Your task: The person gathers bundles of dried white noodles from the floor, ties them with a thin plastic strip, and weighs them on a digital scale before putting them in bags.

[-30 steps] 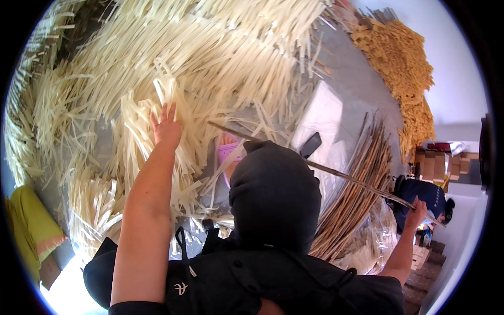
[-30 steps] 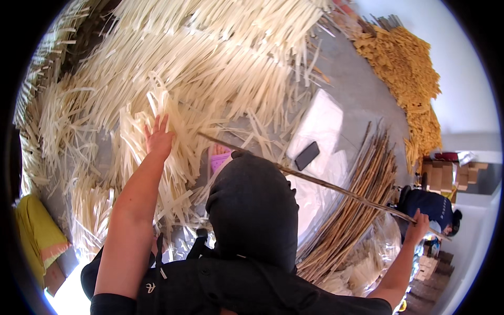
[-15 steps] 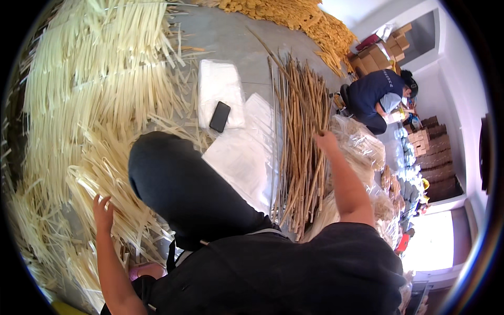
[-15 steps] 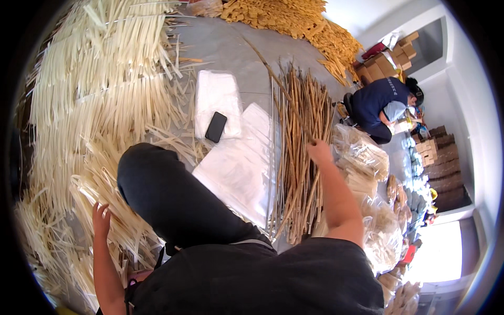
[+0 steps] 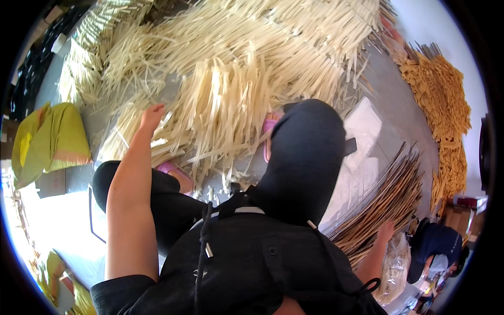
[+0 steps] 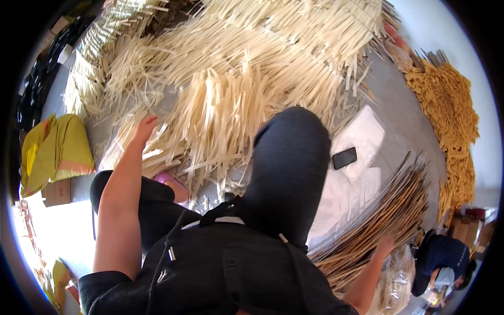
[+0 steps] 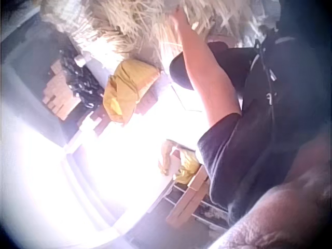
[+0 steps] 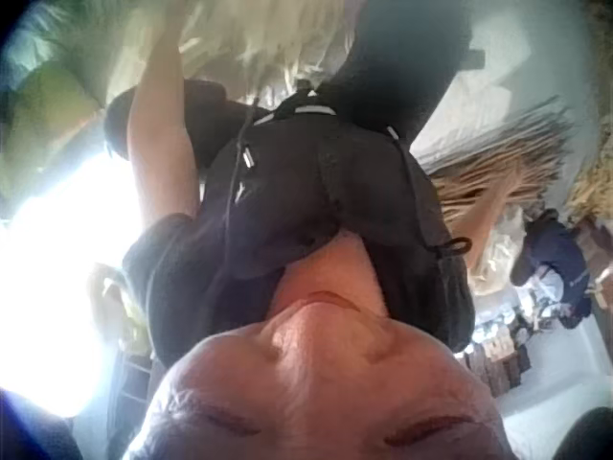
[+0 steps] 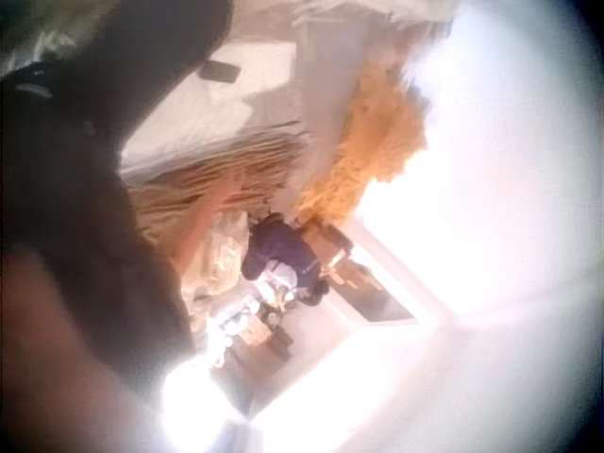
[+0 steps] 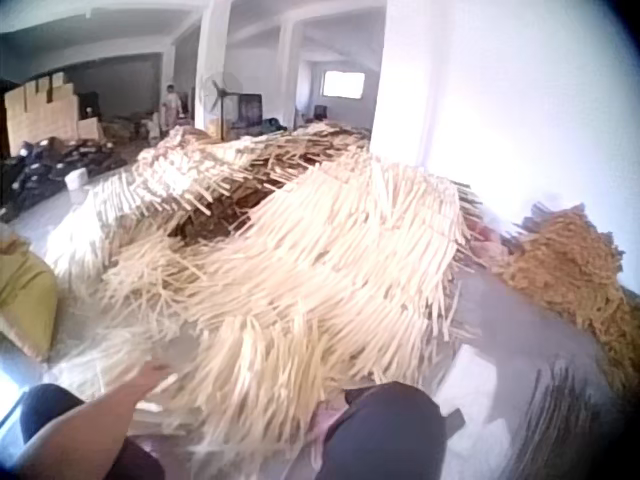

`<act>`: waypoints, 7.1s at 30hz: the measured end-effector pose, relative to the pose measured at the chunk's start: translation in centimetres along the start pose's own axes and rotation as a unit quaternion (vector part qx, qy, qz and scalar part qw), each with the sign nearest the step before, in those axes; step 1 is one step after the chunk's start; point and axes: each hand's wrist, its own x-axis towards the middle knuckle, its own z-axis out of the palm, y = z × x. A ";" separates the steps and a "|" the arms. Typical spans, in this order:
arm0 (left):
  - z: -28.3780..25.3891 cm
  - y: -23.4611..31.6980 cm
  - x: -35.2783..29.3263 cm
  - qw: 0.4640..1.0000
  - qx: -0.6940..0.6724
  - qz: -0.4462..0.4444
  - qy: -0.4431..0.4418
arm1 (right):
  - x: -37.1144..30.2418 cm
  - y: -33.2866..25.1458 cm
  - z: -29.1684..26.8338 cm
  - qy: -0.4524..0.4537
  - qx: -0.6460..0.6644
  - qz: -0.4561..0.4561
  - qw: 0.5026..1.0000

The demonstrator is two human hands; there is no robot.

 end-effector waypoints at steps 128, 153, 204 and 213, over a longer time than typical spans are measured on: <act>5.7 27.0 -12.3 0.844 -0.334 0.066 -0.414 | -5.7 -68.9 -30.6 -0.140 0.156 -0.374 0.904; 6.3 29.0 -14.3 0.910 -0.209 0.204 -0.295 | -2.4 -81.4 -31.6 -0.474 0.217 -0.571 0.634; -15.7 -5.4 -3.8 0.973 -0.131 -0.069 -0.179 | -41.2 -104.7 -11.3 -0.546 0.237 -0.713 0.371; -13.7 -12.2 -6.4 0.941 0.160 -0.137 0.265 | -44.7 -106.6 -6.1 -0.511 0.185 -0.746 0.385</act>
